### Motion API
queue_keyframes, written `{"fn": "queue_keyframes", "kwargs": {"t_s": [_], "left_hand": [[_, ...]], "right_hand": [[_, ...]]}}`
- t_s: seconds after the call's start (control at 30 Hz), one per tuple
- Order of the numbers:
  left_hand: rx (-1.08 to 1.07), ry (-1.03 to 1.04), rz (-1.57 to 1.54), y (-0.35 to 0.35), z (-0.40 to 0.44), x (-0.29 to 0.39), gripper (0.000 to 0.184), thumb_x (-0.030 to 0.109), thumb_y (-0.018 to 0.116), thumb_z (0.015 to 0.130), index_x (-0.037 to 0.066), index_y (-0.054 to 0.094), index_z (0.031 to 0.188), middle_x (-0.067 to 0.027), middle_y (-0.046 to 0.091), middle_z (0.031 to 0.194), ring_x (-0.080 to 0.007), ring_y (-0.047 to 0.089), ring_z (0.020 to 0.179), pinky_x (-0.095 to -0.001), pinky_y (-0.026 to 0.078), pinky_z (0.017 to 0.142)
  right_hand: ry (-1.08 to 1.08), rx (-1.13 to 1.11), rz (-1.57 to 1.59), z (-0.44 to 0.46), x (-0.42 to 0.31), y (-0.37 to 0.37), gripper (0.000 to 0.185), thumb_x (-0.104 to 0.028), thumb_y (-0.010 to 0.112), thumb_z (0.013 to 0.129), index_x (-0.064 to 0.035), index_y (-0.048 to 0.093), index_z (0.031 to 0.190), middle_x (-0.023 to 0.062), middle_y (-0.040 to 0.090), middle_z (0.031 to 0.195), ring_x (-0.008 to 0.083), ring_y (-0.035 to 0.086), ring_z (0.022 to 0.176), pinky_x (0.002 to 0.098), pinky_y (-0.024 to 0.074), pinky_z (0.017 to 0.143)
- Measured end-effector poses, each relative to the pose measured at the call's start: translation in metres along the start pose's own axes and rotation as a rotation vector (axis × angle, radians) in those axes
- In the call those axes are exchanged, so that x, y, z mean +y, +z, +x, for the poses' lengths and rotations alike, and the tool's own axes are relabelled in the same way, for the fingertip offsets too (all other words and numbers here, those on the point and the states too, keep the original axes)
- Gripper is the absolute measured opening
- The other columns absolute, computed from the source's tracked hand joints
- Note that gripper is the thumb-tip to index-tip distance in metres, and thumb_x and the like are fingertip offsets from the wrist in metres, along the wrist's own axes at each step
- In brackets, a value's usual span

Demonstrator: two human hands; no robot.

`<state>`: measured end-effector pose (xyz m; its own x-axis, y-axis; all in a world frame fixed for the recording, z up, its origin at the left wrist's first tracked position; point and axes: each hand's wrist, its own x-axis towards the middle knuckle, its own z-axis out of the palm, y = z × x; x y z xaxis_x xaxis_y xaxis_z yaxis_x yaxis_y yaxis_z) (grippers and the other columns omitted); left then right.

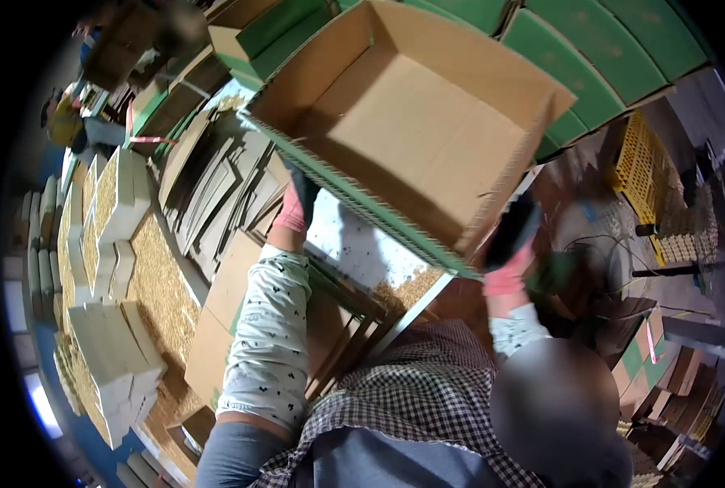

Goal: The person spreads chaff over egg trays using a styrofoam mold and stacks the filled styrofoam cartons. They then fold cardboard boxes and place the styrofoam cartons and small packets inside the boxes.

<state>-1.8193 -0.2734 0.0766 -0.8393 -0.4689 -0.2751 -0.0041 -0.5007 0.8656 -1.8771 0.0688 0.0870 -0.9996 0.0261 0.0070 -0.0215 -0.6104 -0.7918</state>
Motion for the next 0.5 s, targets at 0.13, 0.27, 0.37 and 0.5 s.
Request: {"fn": "queue_keyframes", "kwargs": {"t_s": [0.13,0.27,0.37,0.5], "left_hand": [[-0.121,0.02,-0.315,-0.043,0.03,-0.038,0.044,0.034,0.038,0.099,0.002,0.045,0.128,-0.0044,0.052,0.123,-0.0172,0.048,0.11,-0.028,0.039,0.097],[-0.172,0.098,0.944,-0.024,-0.006,0.015,0.045,0.032,0.04,0.096,0.0,0.044,0.128,-0.0189,0.052,0.125,-0.0297,0.049,0.112,-0.0326,0.036,0.098],[0.037,0.213,1.299,-0.022,-0.139,0.091,0.056,0.045,0.053,0.087,0.005,0.047,0.126,-0.0192,0.052,0.124,-0.0325,0.049,0.114,-0.0349,0.037,0.099],[0.441,-0.327,1.721,-0.168,-0.26,0.119,0.072,0.055,0.066,0.072,0.011,0.049,0.125,-0.0118,0.054,0.122,-0.0303,0.049,0.115,-0.0385,0.035,0.1]], "right_hand": [[0.507,-0.028,0.56,-0.021,0.082,-0.047,0.052,-0.046,0.041,0.094,-0.0114,0.042,0.133,0.0057,0.053,0.124,0.0244,0.053,0.104,0.0401,0.0445,0.092],[0.536,0.086,0.19,-0.014,0.009,-0.002,0.051,-0.046,0.039,0.094,-0.0113,0.043,0.132,0.0062,0.052,0.126,0.0245,0.053,0.106,0.0408,0.0447,0.092],[0.375,-0.142,0.236,0.017,-0.041,-0.051,0.051,-0.046,0.044,0.092,-0.0062,0.051,0.124,0.0069,0.056,0.124,0.0229,0.052,0.11,0.0409,0.0373,0.098],[-0.423,-0.013,-0.508,-0.042,-0.101,0.022,0.04,-0.025,0.043,0.095,-0.0023,0.05,0.126,0.0137,0.05,0.129,0.0252,0.053,0.11,0.0357,0.0417,0.095]]}}
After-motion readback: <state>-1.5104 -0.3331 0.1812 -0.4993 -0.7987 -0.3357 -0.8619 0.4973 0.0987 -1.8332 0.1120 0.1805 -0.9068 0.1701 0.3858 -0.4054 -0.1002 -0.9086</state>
